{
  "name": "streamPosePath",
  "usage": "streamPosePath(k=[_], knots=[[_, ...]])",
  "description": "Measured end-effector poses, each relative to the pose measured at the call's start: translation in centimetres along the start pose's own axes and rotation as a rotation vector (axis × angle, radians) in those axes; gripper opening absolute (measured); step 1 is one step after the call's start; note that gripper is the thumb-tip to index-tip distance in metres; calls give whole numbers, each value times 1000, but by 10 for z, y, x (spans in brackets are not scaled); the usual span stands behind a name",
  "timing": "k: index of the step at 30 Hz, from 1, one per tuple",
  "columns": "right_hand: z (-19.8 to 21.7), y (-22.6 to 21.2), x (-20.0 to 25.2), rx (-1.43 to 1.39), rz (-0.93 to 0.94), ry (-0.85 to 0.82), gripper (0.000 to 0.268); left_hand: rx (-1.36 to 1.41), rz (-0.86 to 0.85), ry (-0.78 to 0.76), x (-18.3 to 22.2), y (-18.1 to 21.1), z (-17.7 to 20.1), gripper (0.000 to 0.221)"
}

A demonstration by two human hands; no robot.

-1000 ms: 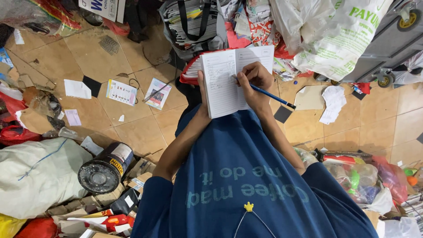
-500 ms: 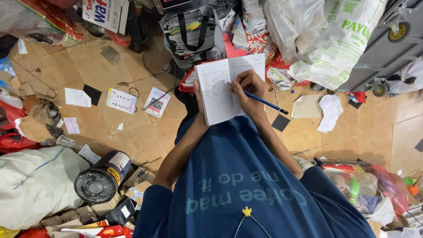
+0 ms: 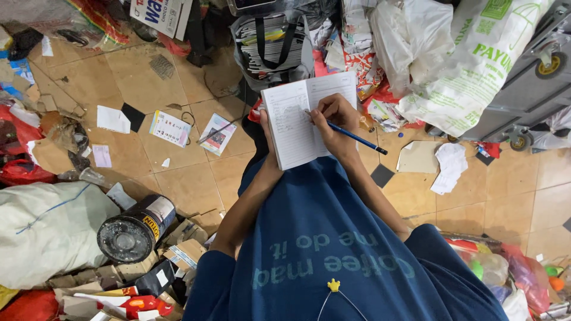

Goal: The person weighs a red bag of items and a gray bag on a digital scale, records the weights in a notebook using a pen, and then unfolds a metal cart.

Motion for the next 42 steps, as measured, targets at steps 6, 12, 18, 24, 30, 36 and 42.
streamPosePath(k=[6, 12, 18, 24, 30, 36, 42], knots=[[-3, 0, -4, -17, -12, -17, 27, -128, -106, 30, -1, 8, 11, 95], [-12, -18, -22, 9, 14, -61, 13, -28, -122, 63, -4, 9, 12, 88], [-21, -16, -27, -17, 18, -83, 11, -100, -179, 80, -1, 23, 5, 85], [-27, -5, -11, 27, 51, -108, 12, 28, -190, 62, -10, 33, 32, 86], [-30, -1, -8, -11, 15, -101, 12, -56, -179, 37, -8, 38, 20, 89], [-32, -13, -15, -24, 52, -73, 11, -68, -190, 58, -9, 46, 20, 88], [-35, -8, -9, 4, 34, -54, 12, -112, -160, 11, -6, 50, 3, 90]])
Point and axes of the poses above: each hand's wrist, its own x-axis away from the middle knuckle, its own z-axis out of the back of the hand, y = z × x, the point moved 10 cm from there along -x, towards the middle knuckle, and after that the axes turned 13 degrees about x, right-handed, at the moved point
